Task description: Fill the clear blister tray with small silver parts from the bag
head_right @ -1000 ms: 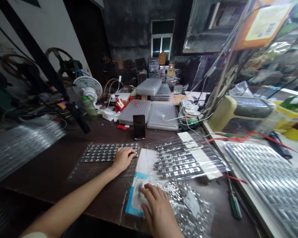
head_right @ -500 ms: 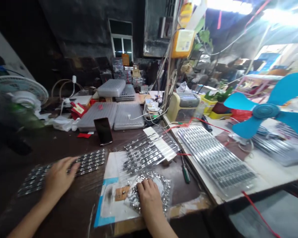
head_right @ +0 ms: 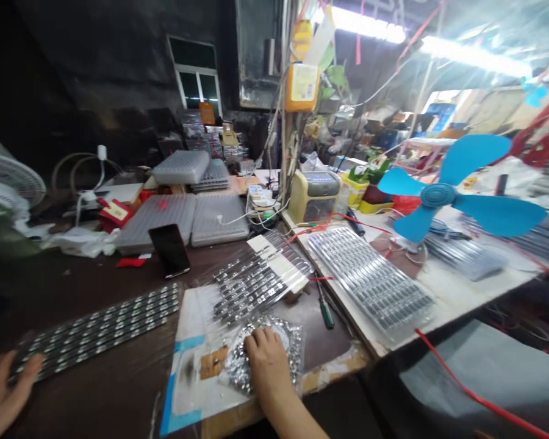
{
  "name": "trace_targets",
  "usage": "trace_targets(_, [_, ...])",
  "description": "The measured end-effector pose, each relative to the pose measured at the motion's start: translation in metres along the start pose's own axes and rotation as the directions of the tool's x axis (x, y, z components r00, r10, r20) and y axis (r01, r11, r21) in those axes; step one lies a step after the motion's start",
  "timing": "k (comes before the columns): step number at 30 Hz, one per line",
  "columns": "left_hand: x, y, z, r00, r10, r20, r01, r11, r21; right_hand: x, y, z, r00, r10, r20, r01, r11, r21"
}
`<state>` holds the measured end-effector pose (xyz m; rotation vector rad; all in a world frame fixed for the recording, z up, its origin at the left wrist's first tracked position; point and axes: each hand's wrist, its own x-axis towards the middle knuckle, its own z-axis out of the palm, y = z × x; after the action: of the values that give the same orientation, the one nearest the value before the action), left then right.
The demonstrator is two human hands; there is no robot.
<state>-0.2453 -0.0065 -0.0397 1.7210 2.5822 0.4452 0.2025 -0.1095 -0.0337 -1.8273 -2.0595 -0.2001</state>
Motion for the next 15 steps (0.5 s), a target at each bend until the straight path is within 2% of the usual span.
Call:
trace_targets(2, [0.002, 0.000, 0.004, 0.995, 0.062, -0.080, -0.075, 0.982, -0.175, -0.001, 0.001, -0.004, 1.000, -0.030, -0.008, 0.031, 0.999, 0.031])
trace_targets(4, [-0.003, 0.009, -0.002, 0.988, 0.077, -0.135, -0.102, 0.977, -0.188, -0.002, 0.005, -0.005, 0.996, -0.070, -0.051, 0.073, 0.996, 0.053])
trace_targets(6, [-0.013, 0.032, -0.011, 0.960, 0.105, -0.260, -0.132, 0.987, -0.089, -0.003, 0.010, -0.002, 0.987, -0.119, -0.109, 0.125, 0.991, 0.052])
trace_targets(8, [-0.025, 0.066, -0.016, 0.910, 0.303, -0.284, -0.326, 0.945, -0.035, -0.002, 0.016, 0.005, 0.972, -0.172, -0.157, 0.179, 0.983, 0.030])
trace_targets(10, [-0.039, 0.105, -0.015, 0.810, 0.567, -0.147, -0.580, 0.812, -0.063, -0.001, 0.019, 0.010, 0.957, -0.228, -0.178, 0.233, 0.973, 0.003])
trace_targets(12, [-0.053, 0.139, -0.010, 0.664, 0.748, 0.026, -0.740, 0.661, -0.124, -0.001, 0.021, 0.013, 0.944, -0.272, -0.184, 0.272, 0.962, -0.027])
trace_targets(13, [-0.059, 0.152, -0.008, 0.604, 0.791, 0.091, -0.776, 0.611, -0.156, -0.001, 0.022, 0.014, 0.939, -0.290, -0.183, 0.287, 0.957, -0.042])
trace_targets(15, [-0.066, 0.167, -0.004, 0.541, 0.824, 0.170, -0.799, 0.566, -0.203, -0.002, 0.028, 0.017, 0.932, -0.322, -0.167, 0.315, 0.947, -0.067])
